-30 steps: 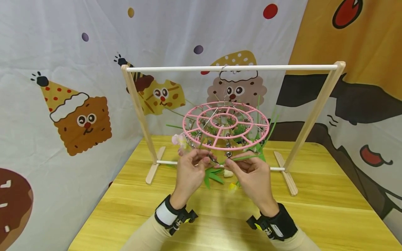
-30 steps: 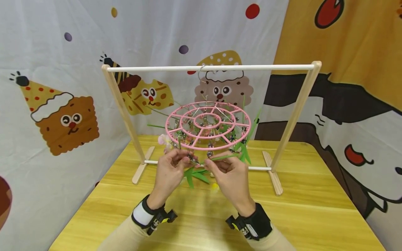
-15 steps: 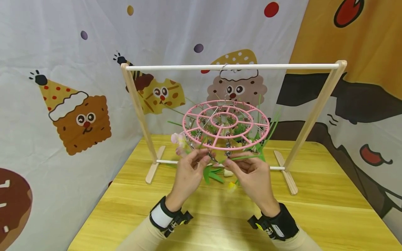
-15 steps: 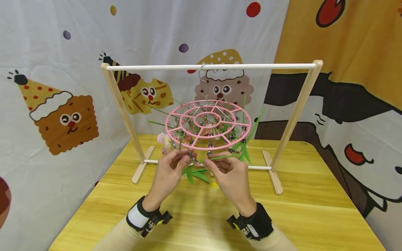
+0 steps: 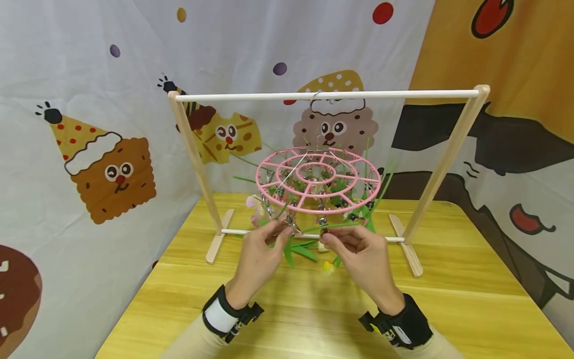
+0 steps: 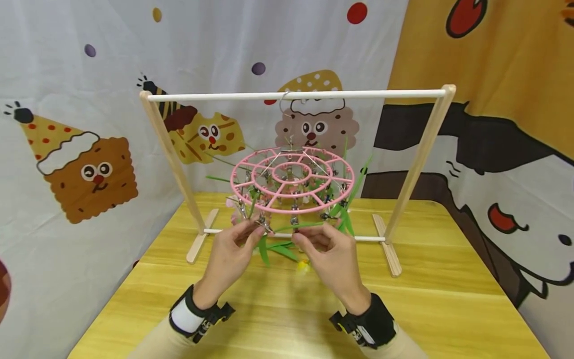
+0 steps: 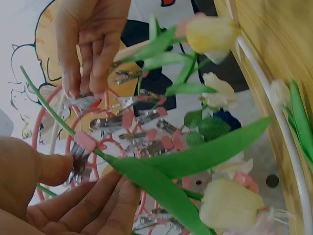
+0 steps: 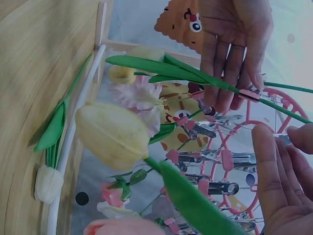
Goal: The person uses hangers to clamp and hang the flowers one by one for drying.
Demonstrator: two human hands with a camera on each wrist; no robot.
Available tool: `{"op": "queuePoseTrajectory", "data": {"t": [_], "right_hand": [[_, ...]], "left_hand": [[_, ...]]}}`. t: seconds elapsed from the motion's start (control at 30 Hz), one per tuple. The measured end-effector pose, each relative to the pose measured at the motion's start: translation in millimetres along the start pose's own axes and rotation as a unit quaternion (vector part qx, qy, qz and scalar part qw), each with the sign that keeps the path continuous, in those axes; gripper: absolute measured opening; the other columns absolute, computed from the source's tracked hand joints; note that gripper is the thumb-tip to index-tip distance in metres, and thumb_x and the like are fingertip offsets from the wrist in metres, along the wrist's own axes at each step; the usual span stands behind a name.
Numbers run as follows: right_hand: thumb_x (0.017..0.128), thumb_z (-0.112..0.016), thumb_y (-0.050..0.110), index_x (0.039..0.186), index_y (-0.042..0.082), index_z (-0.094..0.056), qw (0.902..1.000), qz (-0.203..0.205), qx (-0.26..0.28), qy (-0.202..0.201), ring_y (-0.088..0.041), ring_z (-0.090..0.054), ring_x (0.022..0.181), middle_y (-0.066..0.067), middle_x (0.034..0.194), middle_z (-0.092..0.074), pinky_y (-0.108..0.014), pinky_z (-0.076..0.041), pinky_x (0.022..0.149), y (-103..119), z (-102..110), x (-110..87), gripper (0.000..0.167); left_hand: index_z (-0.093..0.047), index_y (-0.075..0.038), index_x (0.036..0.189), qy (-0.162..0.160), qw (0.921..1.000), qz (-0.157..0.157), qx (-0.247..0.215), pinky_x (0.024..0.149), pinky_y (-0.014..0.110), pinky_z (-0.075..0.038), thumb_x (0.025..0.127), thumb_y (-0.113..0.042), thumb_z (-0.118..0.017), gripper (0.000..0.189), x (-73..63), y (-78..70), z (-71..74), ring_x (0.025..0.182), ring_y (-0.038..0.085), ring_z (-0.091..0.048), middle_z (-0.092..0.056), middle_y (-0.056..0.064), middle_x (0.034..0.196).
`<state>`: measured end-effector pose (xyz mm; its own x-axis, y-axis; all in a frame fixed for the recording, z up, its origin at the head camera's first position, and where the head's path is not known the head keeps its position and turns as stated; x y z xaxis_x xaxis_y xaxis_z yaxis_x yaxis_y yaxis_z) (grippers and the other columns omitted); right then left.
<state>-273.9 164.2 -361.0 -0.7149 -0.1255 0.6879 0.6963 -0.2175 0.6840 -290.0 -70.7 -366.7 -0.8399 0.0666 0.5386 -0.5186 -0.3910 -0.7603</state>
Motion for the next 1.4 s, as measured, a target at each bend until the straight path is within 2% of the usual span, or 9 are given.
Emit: {"op": "queuePoseTrajectory", "data": {"t": [0.37, 0.5, 0.7, 0.9, 1.03, 1.13, 1.27, 1.37, 1.4], "right_hand": [[0.105, -0.085, -0.002, 0.12, 0.01, -0.085, 0.9985, 0.004, -0.053, 0.016, -0.009, -0.085, 0.087, -0.009, 0.103, -0.089, -0.024, -0.07, 0.08, -2, 6, -14.1, 0.02], [0.102, -0.087, -0.005, 0.119, 0.014, -0.085, 0.9962, 0.025, -0.076, 0.034, -0.014, -0.084, 0.084, -0.002, 0.103, -0.088, -0.021, -0.068, 0.08, -3, 5, -19.6, 0.026], [0.103, -0.086, -0.003, 0.125, 0.021, -0.083, 0.9915, 0.056, -0.087, 0.08, -0.011, -0.083, 0.095, 0.0, 0.111, -0.086, -0.023, -0.069, 0.087, -3, -6, -27.0, 0.033], [0.096, -0.091, -0.006, 0.125, 0.02, -0.083, 0.9828, 0.105, -0.107, 0.108, -0.012, -0.082, 0.095, 0.0, 0.112, -0.085, -0.021, -0.068, 0.087, 2, -19, -31.9, 0.039], [0.095, -0.093, -0.005, 0.125, 0.018, -0.083, 0.9759, 0.117, -0.124, 0.136, -0.013, -0.081, 0.095, 0.0, 0.114, -0.084, -0.027, -0.07, 0.086, 3, -31, -35.1, 0.039], [0.096, -0.094, 0.001, 0.127, 0.022, -0.083, 0.9709, 0.099, -0.149, 0.159, -0.011, -0.08, 0.099, 0.005, 0.116, -0.083, -0.036, -0.065, 0.091, -1, -40, -38.1, 0.039], [0.097, -0.096, 0.009, 0.13, 0.026, -0.083, 0.9619, 0.09, -0.183, 0.181, -0.01, -0.079, 0.1, 0.01, 0.118, -0.083, -0.051, -0.041, 0.095, -6, -51, -40.6, 0.039], [0.099, -0.095, 0.01, 0.132, 0.022, -0.083, 0.9566, 0.096, -0.186, 0.203, -0.012, -0.081, 0.102, 0.004, 0.122, -0.084, -0.057, -0.054, 0.099, -8, -59, -42.5, 0.037], [0.099, -0.094, 0.009, 0.133, 0.02, -0.082, 0.9553, 0.098, -0.183, 0.211, -0.013, -0.081, 0.103, 0.001, 0.123, -0.084, -0.051, -0.062, 0.1, -9, -62, -43.2, 0.037]], "left_hand": [[-0.09, -0.006, 0.118, -0.033, 0.9965, -0.054, 0.055, 0.09, 0.036, -0.074, 0.112, -0.008, -0.08, 0.012, -4.9, 5.4, 31.2, 0.103, 0.024, -0.09, -0.091, 0.008, 0.115], [-0.089, -0.009, 0.107, -0.042, 0.9956, -0.041, 0.073, 0.087, 0.038, -0.074, 0.114, -0.011, -0.078, 0.013, -3.3, 21.3, 42.6, 0.098, 0.023, -0.09, -0.092, 0.005, 0.105], [-0.085, -0.012, 0.096, -0.039, 0.9902, 0.002, 0.134, 0.073, 0.03, -0.069, 0.117, -0.018, -0.073, 0.024, 2.8, 61.3, 54.9, 0.087, 0.025, -0.087, -0.088, 0.003, 0.091], [-0.085, -0.003, 0.109, 0.023, 0.9752, 0.043, 0.216, 0.066, 0.029, -0.063, 0.114, -0.012, -0.075, 0.014, 8.4, 106.5, 51.9, 0.083, 0.022, -0.082, -0.088, 0.013, 0.098], [-0.086, 0.0, 0.116, 0.074, 0.9604, 0.069, 0.26, 0.075, 0.04, -0.069, 0.11, -0.007, -0.078, 0.013, 12.2, 136.5, 43.4, 0.091, 0.026, -0.084, -0.088, 0.019, 0.109], [-0.086, 0.002, 0.121, 0.11, 0.9509, 0.081, 0.278, 0.085, 0.049, -0.069, 0.108, -0.005, -0.079, 0.017, 14.3, 152.9, 36.4, 0.1, 0.03, -0.082, -0.088, 0.022, 0.121], [-0.084, 0.005, 0.13, 0.156, 0.9388, 0.06, 0.301, 0.101, 0.056, -0.069, 0.106, -0.001, -0.08, 0.025, 16.0, 162.4, 26.3, 0.116, 0.039, -0.083, -0.084, 0.025, 0.133], [-0.084, 0.005, 0.131, 0.172, 0.9304, 0.023, 0.323, 0.107, 0.06, -0.068, 0.104, 0.002, -0.081, 0.027, 16.7, 161.6, 21.1, 0.125, 0.045, -0.081, -0.084, 0.025, 0.134], [-0.085, 0.003, 0.13, 0.175, 0.9278, 0.015, 0.329, 0.107, 0.06, -0.068, 0.104, 0.002, -0.082, 0.026, 16.9, 161.5, 19.9, 0.125, 0.045, -0.081, -0.084, 0.024, 0.134]]}}
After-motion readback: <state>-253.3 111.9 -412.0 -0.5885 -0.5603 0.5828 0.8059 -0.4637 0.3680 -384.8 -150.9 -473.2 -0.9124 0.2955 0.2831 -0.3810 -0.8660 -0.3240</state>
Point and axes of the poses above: each hand's wrist, its own x-axis towards the middle knuckle, its own z-axis out of the back of the hand, y = z × x, the point moved 9 cm from there along x, towards the middle knuckle
